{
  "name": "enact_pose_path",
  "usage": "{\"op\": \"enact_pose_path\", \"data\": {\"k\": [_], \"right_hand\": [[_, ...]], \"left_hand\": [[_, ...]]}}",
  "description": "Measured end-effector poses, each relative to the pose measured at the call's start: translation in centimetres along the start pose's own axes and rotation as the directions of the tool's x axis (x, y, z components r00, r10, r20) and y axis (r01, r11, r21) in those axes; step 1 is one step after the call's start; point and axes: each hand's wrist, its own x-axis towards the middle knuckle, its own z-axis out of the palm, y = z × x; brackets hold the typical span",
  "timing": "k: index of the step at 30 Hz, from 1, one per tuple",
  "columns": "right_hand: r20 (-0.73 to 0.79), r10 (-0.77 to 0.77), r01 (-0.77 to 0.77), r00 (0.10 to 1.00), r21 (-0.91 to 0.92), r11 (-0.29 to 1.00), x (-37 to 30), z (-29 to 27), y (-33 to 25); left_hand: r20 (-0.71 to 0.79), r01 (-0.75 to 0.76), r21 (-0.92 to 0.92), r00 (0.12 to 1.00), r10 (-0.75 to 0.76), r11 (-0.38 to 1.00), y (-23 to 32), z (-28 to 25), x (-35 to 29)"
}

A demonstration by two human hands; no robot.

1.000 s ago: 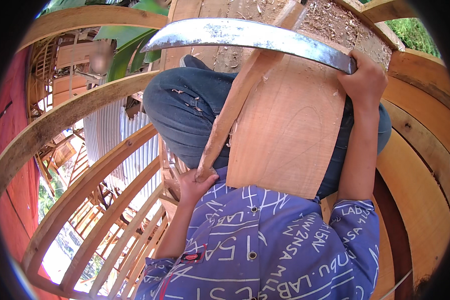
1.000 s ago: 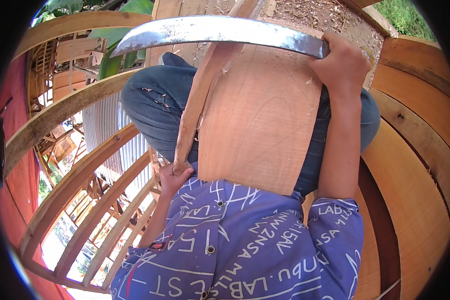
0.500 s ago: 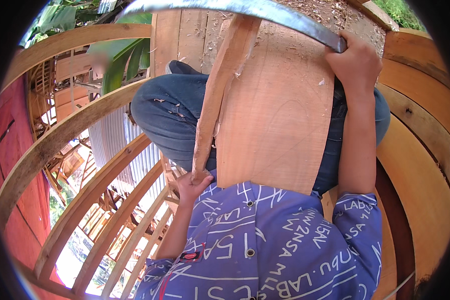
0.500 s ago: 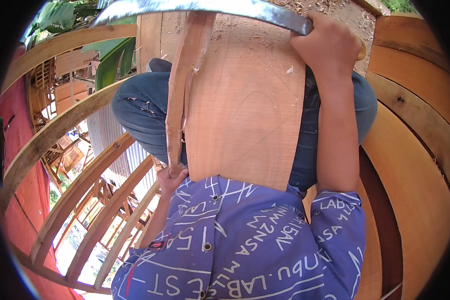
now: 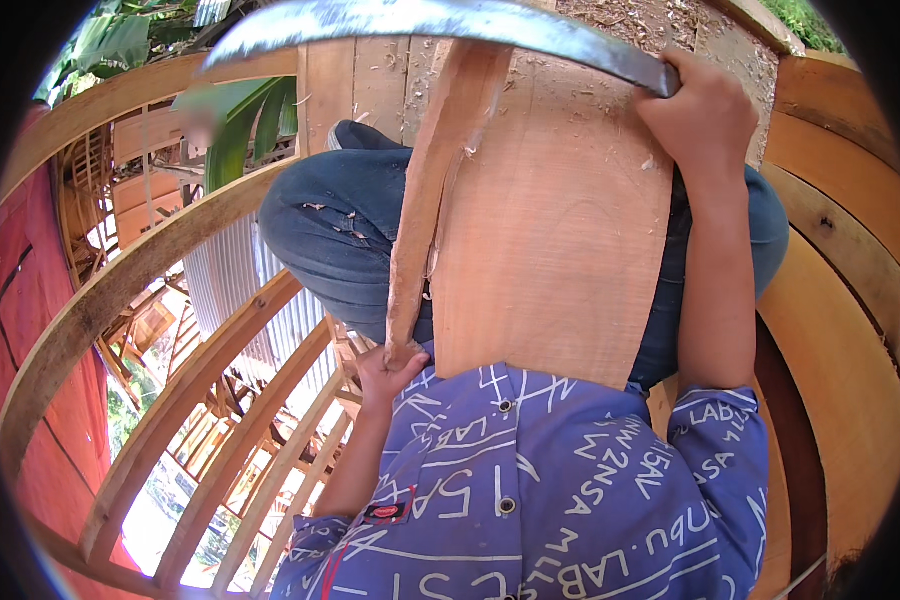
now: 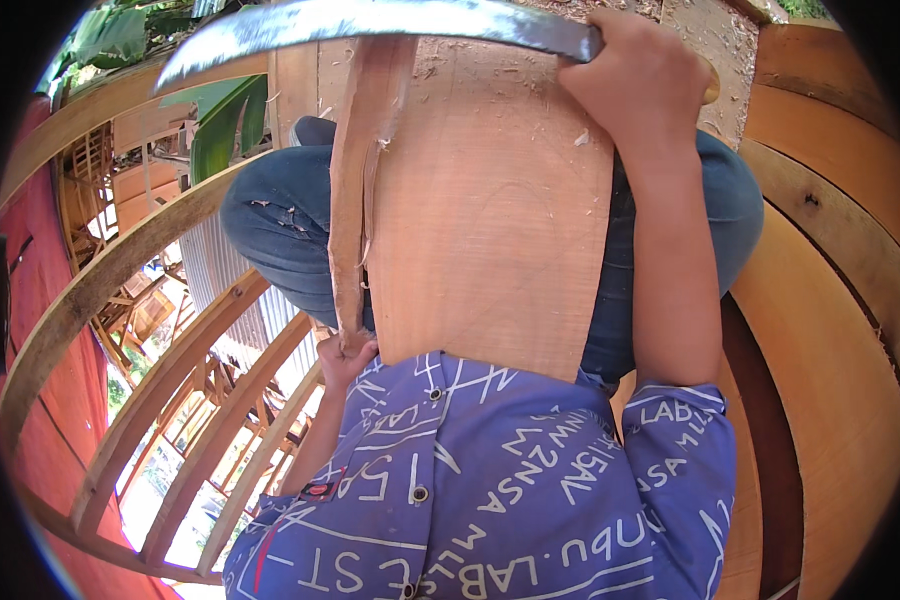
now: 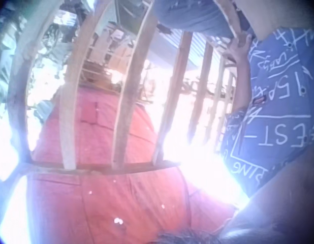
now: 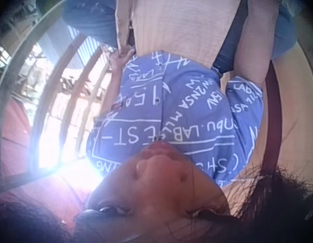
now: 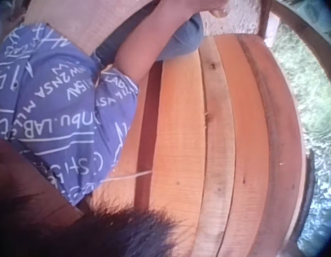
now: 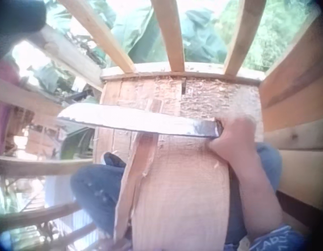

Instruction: The person sits cross-legged on a wooden platform and uses a large curved blade to shave and shape a long, thin piece of wood. They hold the wood steady with their left hand while repeatedly drawing the blade along its length to remove thin strips of material.

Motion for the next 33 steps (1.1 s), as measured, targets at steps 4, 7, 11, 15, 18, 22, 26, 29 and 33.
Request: {"op": "enact_pose_path", "data": {"k": [4,7,11,15,18,22,26,29,33], "right_hand": [[-0.032,0.171,-0.171,0.985,0.026,0.985,1.4,-0.1,2.9],[-0.025,0.152,-0.15,0.988,0.071,0.986,0.7,-0.4,2.2],[0.035,-0.059,0.056,0.998,0.084,0.995,-1.1,-0.9,-0.6],[-0.011,-0.185,0.185,0.983,0.008,0.983,-0.8,-0.4,-1.6],[-0.054,0.016,-0.017,0.998,-0.023,1.0,0.5,-0.3,0.5],[0.022,0.312,-0.313,0.95,0.049,0.949,2.2,-0.3,4.8],[0.115,0.36,-0.375,0.926,0.156,0.914,2.2,-0.9,5.1],[0.072,0.282,-0.29,0.957,0.131,0.948,1.2,-0.9,3.4],[0.019,0.043,-0.043,0.999,0.034,0.998,-0.2,-0.4,1.6]], "left_hand": [[-0.003,-0.026,0.012,1.0,0.026,1.0,0.2,-0.1,0.3],[0.031,-0.012,0.018,0.999,0.012,1.0,0.2,-0.1,0.3],[-0.03,-0.004,-0.097,1.0,0.001,0.995,0.6,0.3,0.4],[-0.027,0.012,-0.046,1.0,-0.013,0.999,1.2,0.3,0.3],[-0.001,0.012,0.056,1.0,-0.012,0.998,0.8,0.0,0.0],[-0.016,0.012,-0.011,1.0,-0.012,1.0,0.0,0.5,-0.1],[-0.016,0.007,0.106,1.0,-0.005,0.994,1.6,0.1,0.1],[-0.066,-0.029,0.061,0.997,0.033,0.998,2.1,0.1,-0.4],[-0.137,-0.022,0.142,0.99,0.042,0.99,3.6,0.1,-1.0]]}}
